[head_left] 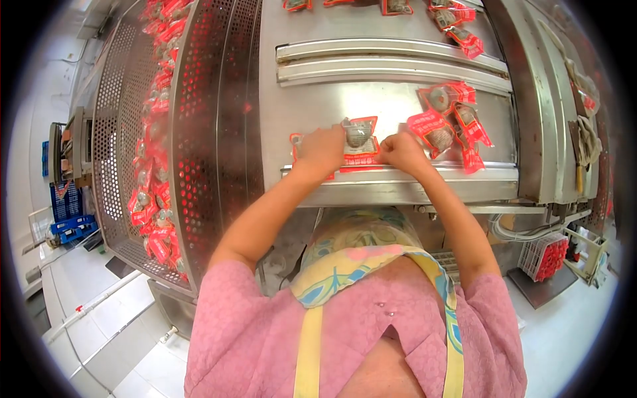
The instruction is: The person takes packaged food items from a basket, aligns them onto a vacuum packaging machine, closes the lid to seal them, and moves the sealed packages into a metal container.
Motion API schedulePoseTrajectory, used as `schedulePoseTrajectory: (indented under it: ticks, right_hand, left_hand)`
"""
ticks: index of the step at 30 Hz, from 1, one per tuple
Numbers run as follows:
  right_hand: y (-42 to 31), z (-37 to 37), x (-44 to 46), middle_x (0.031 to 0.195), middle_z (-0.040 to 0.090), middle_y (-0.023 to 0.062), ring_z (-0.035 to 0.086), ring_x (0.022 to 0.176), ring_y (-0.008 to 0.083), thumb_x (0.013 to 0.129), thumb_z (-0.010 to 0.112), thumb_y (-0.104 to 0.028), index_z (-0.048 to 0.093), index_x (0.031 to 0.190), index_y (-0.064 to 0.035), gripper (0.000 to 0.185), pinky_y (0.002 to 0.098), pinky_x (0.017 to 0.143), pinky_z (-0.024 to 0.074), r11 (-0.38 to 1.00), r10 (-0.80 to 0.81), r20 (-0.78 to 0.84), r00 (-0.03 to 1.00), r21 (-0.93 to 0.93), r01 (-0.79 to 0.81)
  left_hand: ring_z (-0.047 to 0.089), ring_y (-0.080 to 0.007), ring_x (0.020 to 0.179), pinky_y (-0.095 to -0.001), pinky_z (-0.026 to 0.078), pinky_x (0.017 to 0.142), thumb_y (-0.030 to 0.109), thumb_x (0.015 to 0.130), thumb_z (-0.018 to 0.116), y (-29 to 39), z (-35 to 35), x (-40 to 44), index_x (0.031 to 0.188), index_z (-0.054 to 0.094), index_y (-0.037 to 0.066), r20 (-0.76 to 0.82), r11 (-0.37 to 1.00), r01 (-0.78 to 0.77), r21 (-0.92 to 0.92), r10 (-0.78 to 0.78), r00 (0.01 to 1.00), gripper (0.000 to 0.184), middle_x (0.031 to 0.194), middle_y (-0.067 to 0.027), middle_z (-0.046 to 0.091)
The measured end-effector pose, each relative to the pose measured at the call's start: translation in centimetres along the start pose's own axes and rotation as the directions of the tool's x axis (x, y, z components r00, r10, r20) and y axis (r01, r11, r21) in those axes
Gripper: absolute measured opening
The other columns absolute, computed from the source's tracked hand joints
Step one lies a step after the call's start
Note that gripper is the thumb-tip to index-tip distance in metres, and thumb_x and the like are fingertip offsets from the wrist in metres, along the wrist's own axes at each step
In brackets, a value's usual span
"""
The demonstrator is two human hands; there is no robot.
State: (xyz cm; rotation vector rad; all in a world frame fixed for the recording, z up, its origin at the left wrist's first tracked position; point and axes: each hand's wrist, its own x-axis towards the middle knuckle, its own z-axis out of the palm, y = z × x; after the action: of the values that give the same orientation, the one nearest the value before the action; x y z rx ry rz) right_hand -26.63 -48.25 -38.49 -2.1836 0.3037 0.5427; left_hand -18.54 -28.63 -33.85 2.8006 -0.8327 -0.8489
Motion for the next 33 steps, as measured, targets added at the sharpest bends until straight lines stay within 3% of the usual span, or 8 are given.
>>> schedulePoseTrajectory:
  ticks: [7, 13, 17, 20, 25, 28, 32, 33]
  right_hand:
    - [0.6, -0.4, 0.3, 0.066, 0.065, 0.0114, 0.063, 0.064, 0.0237, 0.073, 0.073, -0.025, 0.071, 0.079, -0.0040, 0.022, 0.0352, 0.064, 0.0490, 0.985, 0.108, 0.048, 0.993, 0.133, -0.114]
    - [0.2, 0.1, -2.6, 0.071, 0.063, 0.0101, 0.060, 0.064, 0.0255, 0.076, 0.071, -0.024, 0.068, 0.076, -0.0035, 0.021, 0.0370, 0.063, 0.0477, 0.989, -0.145, -0.211, 0.967, -0.060, 0.135]
    - [0.5, -1.2, -5.5, 0.073, 0.061, 0.0087, 0.058, 0.060, 0.0250, 0.076, 0.073, -0.024, 0.065, 0.084, -0.0052, 0.022, 0.0369, 0.059, 0.0464, 0.968, -0.159, -0.437, 0.886, 0.110, 0.228]
    - [0.1, -3.2, -7.2, 0.072, 0.060, 0.0056, 0.055, 0.058, 0.0158, 0.077, 0.075, -0.017, 0.062, 0.098, -0.0069, 0.027, 0.0289, 0.058, 0.0456, 0.981, -0.153, -0.593, 0.790, 0.006, 0.194]
    - [1.8, -4.5, -5.3, 0.080, 0.064, 0.0110, 0.063, 0.070, 0.0280, 0.082, 0.066, -0.015, 0.062, 0.102, -0.0091, 0.021, 0.0361, 0.062, 0.0488, 0.959, -0.277, -0.607, 0.744, -0.220, 0.178]
    - [2.7, -3.9, -6.0, 0.082, 0.065, 0.0103, 0.063, 0.074, 0.0305, 0.083, 0.062, -0.012, 0.063, 0.097, -0.0081, 0.015, 0.0383, 0.062, 0.0490, 0.884, -0.446, -0.509, 0.737, -0.121, 0.452]
    - [2.6, -4.0, -8.4, 0.084, 0.065, 0.0115, 0.065, 0.075, 0.0275, 0.081, 0.065, -0.010, 0.064, 0.096, -0.0072, 0.015, 0.0367, 0.063, 0.0496, 0.882, -0.334, -0.474, 0.815, 0.147, 0.447]
    - [2.6, -4.5, -9.1, 0.082, 0.066, 0.0112, 0.066, 0.074, 0.0211, 0.082, 0.066, -0.010, 0.063, 0.098, -0.0036, 0.018, 0.0332, 0.062, 0.0492, 0.904, -0.181, -0.347, 0.920, 0.311, 0.295]
  left_hand:
    - [0.065, -0.0373, 0.083, -0.0482, 0.049, 0.070, 0.018, 0.078, 0.066, 0.1, 1.0, -0.4, 0.106, 0.052, 0.005, -0.103, 0.987, 0.114, -0.116, -0.127, 0.987, 0.034, 0.083, -0.0187, 0.066]
    - [0.064, -0.0370, 0.081, -0.0468, 0.049, 0.070, 0.018, 0.078, 0.066, 1.4, 0.9, -2.0, 0.107, 0.052, 0.007, -0.181, 0.994, 0.105, -0.038, -0.110, 0.977, 0.034, 0.083, -0.0167, 0.066]
    - [0.062, -0.0327, 0.083, -0.0442, 0.049, 0.073, 0.015, 0.079, 0.065, 1.6, 1.4, -5.0, 0.104, 0.054, 0.007, -0.385, 0.939, -0.345, 0.010, 0.322, 0.865, 0.029, 0.088, -0.0113, 0.063]
    - [0.061, -0.0306, 0.085, -0.0421, 0.049, 0.074, 0.015, 0.079, 0.066, 0.8, 3.6, -5.0, 0.103, 0.056, 0.007, -0.212, 0.930, -0.366, -0.034, 0.352, 0.912, 0.027, 0.091, -0.0096, 0.062]
    - [0.063, -0.0252, 0.089, -0.0355, 0.049, 0.076, 0.019, 0.081, 0.068, 3.4, -0.6, -4.7, 0.112, 0.059, 0.007, -0.037, 0.930, -0.292, -0.222, 0.291, 0.956, 0.034, 0.095, -0.0094, 0.064]
    - [0.064, -0.0308, 0.092, -0.0383, 0.050, 0.079, 0.029, 0.081, 0.068, 6.6, -0.6, -1.1, 0.115, 0.058, 0.003, -0.318, 0.789, -0.300, -0.537, 0.140, 0.938, 0.043, 0.101, -0.0150, 0.065]
    - [0.063, -0.0245, 0.085, -0.0346, 0.049, 0.074, 0.033, 0.081, 0.070, 9.0, 0.7, 4.6, 0.108, 0.062, 0.001, -0.044, 0.743, -0.096, -0.662, 0.089, 0.995, 0.043, 0.090, -0.0130, 0.066]
    - [0.062, -0.0198, 0.081, -0.0317, 0.048, 0.069, 0.032, 0.081, 0.071, 9.1, 1.5, 5.6, 0.107, 0.062, 0.002, 0.073, 0.765, -0.035, -0.644, 0.107, 0.992, 0.041, 0.087, -0.0094, 0.065]
